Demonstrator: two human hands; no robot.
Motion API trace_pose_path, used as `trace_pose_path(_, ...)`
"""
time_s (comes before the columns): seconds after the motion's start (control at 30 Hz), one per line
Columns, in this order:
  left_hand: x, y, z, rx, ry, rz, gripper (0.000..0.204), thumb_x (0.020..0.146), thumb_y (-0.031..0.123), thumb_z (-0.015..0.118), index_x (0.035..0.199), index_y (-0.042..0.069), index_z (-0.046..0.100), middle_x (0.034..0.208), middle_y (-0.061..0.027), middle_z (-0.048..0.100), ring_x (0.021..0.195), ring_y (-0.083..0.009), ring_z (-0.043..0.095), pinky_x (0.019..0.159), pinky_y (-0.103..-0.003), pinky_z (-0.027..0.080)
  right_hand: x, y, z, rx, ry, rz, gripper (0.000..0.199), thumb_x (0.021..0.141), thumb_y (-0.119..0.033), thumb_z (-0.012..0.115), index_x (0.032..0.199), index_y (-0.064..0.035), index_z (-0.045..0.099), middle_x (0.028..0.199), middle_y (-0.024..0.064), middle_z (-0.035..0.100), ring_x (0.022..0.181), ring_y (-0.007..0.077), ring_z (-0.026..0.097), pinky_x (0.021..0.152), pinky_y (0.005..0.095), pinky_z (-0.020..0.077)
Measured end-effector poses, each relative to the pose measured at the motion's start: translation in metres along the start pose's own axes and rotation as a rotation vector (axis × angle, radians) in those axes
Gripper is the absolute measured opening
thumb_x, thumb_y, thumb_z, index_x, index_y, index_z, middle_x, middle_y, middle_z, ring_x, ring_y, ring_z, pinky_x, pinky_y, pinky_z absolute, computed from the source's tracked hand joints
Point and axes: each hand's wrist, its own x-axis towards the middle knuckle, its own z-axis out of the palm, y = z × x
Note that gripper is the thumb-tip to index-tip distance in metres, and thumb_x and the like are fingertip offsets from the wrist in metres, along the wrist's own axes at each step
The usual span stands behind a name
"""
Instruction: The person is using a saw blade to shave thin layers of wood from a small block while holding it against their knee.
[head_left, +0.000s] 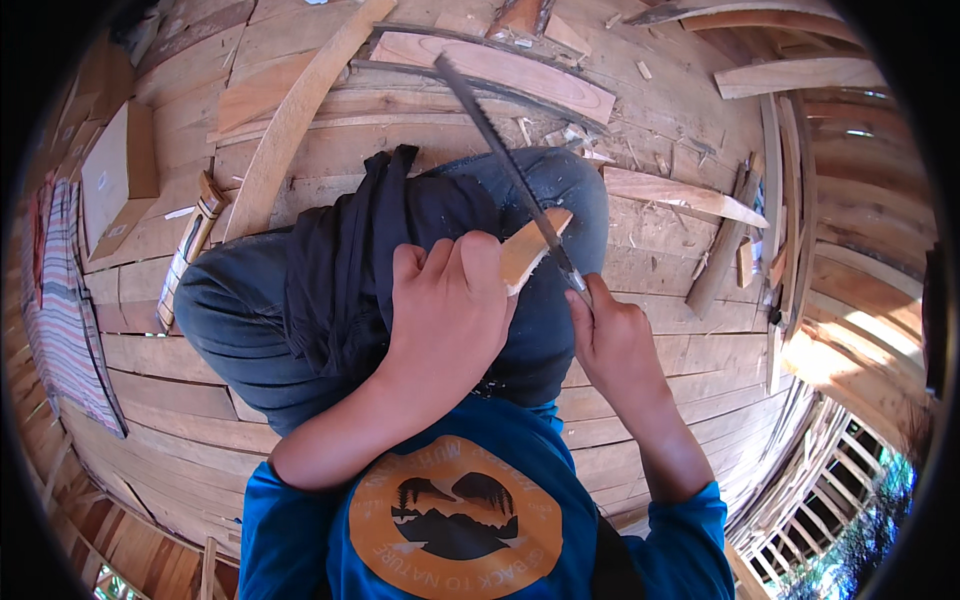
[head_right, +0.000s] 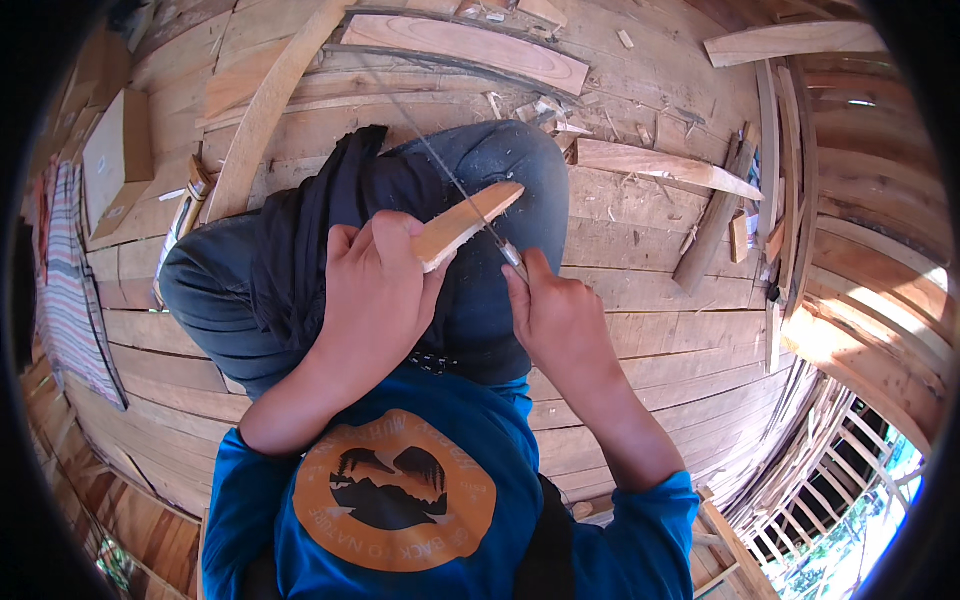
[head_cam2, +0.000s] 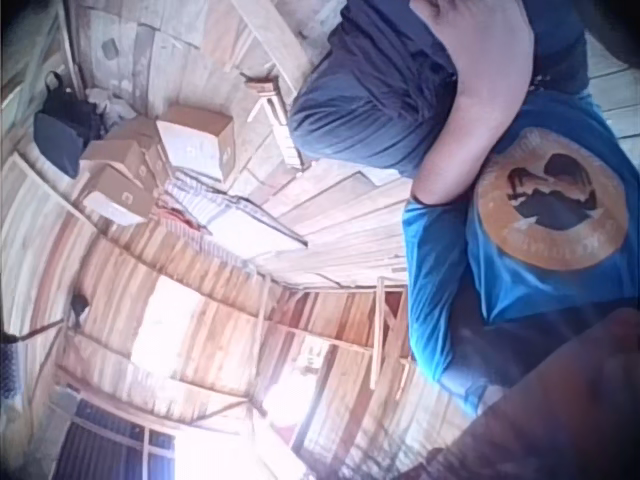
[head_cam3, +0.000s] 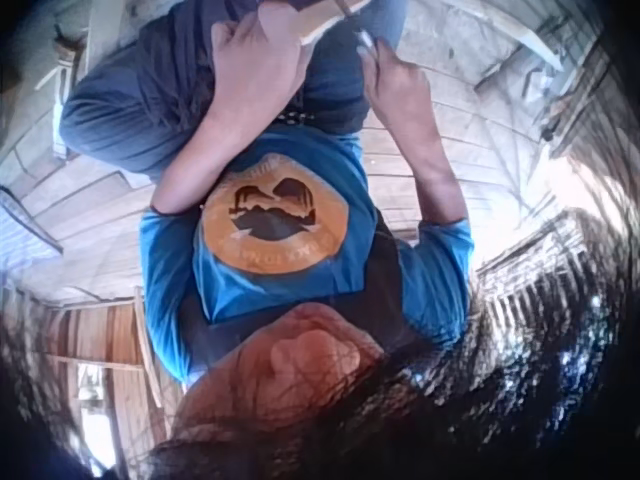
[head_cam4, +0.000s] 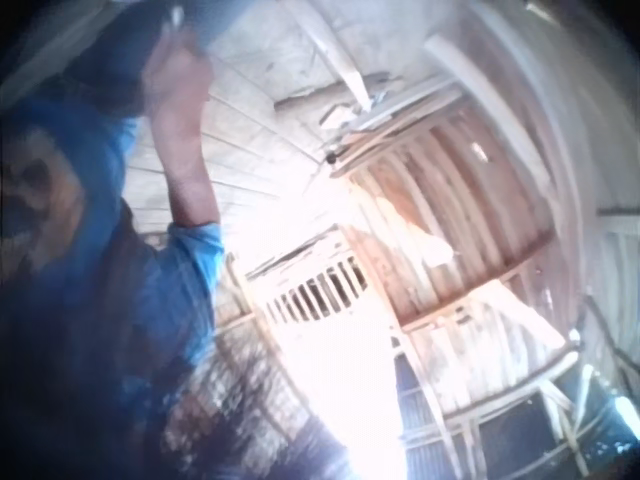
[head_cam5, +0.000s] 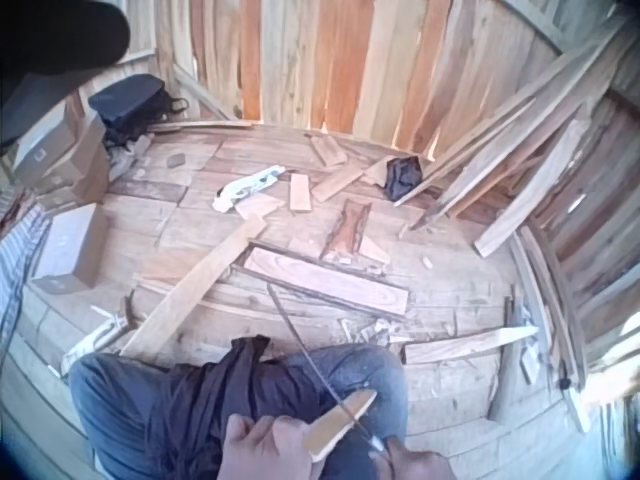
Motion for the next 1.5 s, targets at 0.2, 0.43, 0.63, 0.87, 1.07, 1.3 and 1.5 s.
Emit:
trace_pose_path(0.2,0.004,0.007,0.005,0.098,0.081,0.071,0.04,0.069,0.01,0.074,0.095,0.006,0.043,0.071,-0.0054,0.053,0.067,-0.0232,0.056,0.07,-0.039,0.035,0.003,0.013,-0.001,0.02,-0.002,0.029,0.024,0.098,-0.026,0.054,0.096,-0.0017,0.055,0.057,0.0223,0.057,0.056,0.0416,0.062,0.05,0.0501,0.049)
trace_pose_path(0.43,0.002,-0.008,-0.005,0.011,0.009,-0.021,0.04,0.079,0.01,0.074,0.105,0.003,0.044,0.08,-0.0105,0.062,0.07,-0.0288,0.061,0.072,-0.039,0.035,0.019,0.042,0.017,-0.017,0.018,0.032,0.022,0.098,-0.026,0.055,0.098,-0.0044,0.054,0.056,0.0208,0.057,0.056,0.0418,0.062,0.051,0.0508,0.0481)
trace_pose_path(0.63,0.008,-0.002,-0.006,0.024,-0.028,-0.027,0.038,0.081,0.011,0.073,0.104,0.003,0.044,0.08,-0.0106,0.062,0.074,-0.0284,0.062,0.072,-0.039,0.035,0.011,0.023,0.008,0.04,-0.001,0.033,0.023,0.098,-0.026,0.054,0.097,-0.0033,0.056,0.058,0.024,0.058,0.058,0.0441,0.062,0.051,0.0513,0.0484)
trace_pose_path(0.87,0.004,0.0,-0.005,0.017,-0.048,-0.004,0.04,0.079,0.008,0.074,0.104,0.002,0.044,0.082,-0.0118,0.062,0.074,-0.029,0.062,0.072,-0.039,0.035,0.007,0.01,0.004,0.099,0.001,-0.017,0.024,0.099,-0.025,0.053,0.098,-0.0018,0.057,0.059,0.0238,0.058,0.058,0.0441,0.061,0.053,0.0531,0.0481)
trace_pose_path(1.07,0.003,0.005,-0.006,0.008,-0.024,0.029,0.042,0.076,0.007,0.075,0.104,0.002,0.044,0.082,-0.0119,0.061,0.076,-0.0292,0.062,0.073,-0.04,0.035,0.014,0.02,-0.001,-0.006,-0.053,0.043,0.024,0.099,-0.027,0.053,0.099,-0.003,0.056,0.059,0.0222,0.059,0.058,0.0436,0.062,0.053,0.0533,0.0492)
trace_pose_path(1.3,-0.004,-0.001,-0.006,0.002,-0.043,0.035,0.04,0.08,0.015,0.075,0.103,0.002,0.044,0.083,-0.0115,0.059,0.074,-0.0297,0.059,0.073,-0.04,0.034,0.024,0.042,0.011,-0.049,0.016,0.006,0.023,0.098,-0.027,0.055,0.099,-0.004,0.055,0.058,0.0216,0.058,0.057,0.0429,0.062,0.053,0.0525,0.0497)
trace_pose_path(1.5,-0.007,-0.003,-0.001,-0.043,-0.05,0.078,0.041,0.083,0.022,0.073,0.104,0.002,0.044,0.091,-0.0142,0.055,0.077,-0.0304,0.056,0.073,-0.041,0.033,0.015,0.019,0.005,-0.022,-0.018,-0.036,0.023,0.097,-0.027,0.055,0.099,-0.0045,0.055,0.058,0.0219,0.059,0.058,0.0432,0.062,0.053,0.0526,0.05)
